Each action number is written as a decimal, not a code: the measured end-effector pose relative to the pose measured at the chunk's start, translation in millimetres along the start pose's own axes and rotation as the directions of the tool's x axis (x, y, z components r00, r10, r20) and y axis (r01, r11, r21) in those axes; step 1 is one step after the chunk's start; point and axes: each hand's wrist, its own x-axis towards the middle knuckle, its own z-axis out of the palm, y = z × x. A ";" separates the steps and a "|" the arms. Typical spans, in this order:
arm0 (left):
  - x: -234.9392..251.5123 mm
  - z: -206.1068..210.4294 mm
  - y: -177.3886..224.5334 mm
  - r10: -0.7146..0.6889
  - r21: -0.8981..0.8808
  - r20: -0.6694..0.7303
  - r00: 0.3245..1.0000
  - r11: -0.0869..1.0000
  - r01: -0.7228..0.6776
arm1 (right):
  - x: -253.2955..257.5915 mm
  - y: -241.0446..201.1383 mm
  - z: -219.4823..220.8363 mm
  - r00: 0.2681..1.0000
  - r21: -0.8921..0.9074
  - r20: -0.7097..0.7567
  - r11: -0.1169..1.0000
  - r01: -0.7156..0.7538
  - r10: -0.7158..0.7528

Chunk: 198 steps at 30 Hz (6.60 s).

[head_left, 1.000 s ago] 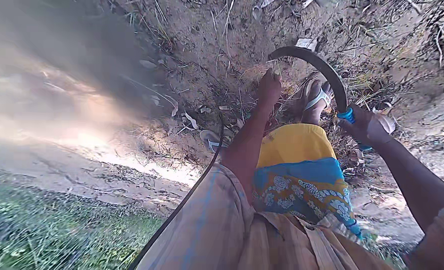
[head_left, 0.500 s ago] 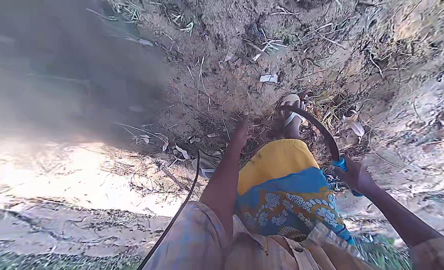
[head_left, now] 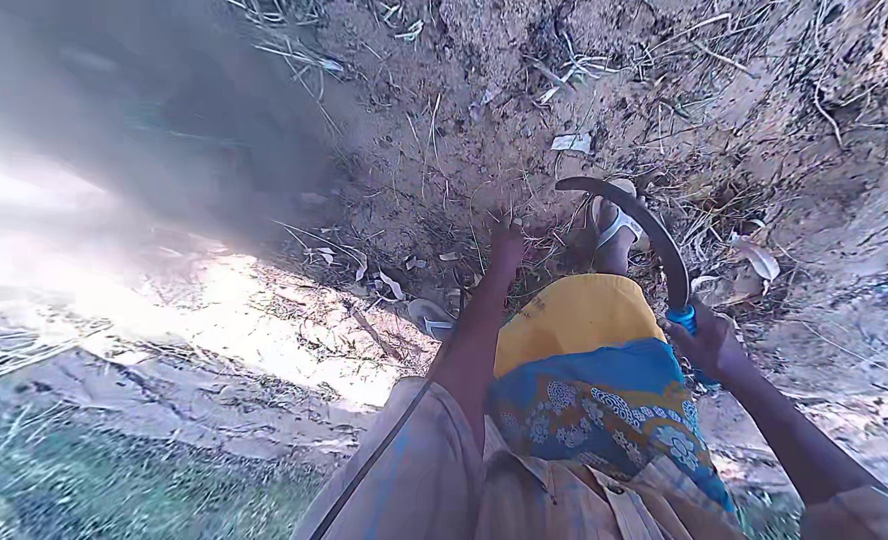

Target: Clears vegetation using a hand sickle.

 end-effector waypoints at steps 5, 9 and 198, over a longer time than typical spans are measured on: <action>8.7 6.2 26.5 0.085 0.037 0.122 0.989 0.995 -0.090 | 68.4 -14.6 12.3 0.990 -0.076 0.135 0.996 0.039 -0.028; -15.0 -2.3 28.3 0.194 0.113 0.220 0.956 0.968 -0.222 | 34.2 6.6 5.8 0.988 -0.133 0.140 0.990 -0.042 0.060; -137.9 -140.9 -285.6 -0.381 -0.596 -0.150 0.912 0.771 0.224 | 58.7 -199.3 234.1 0.971 -0.898 0.063 0.437 -0.045 0.230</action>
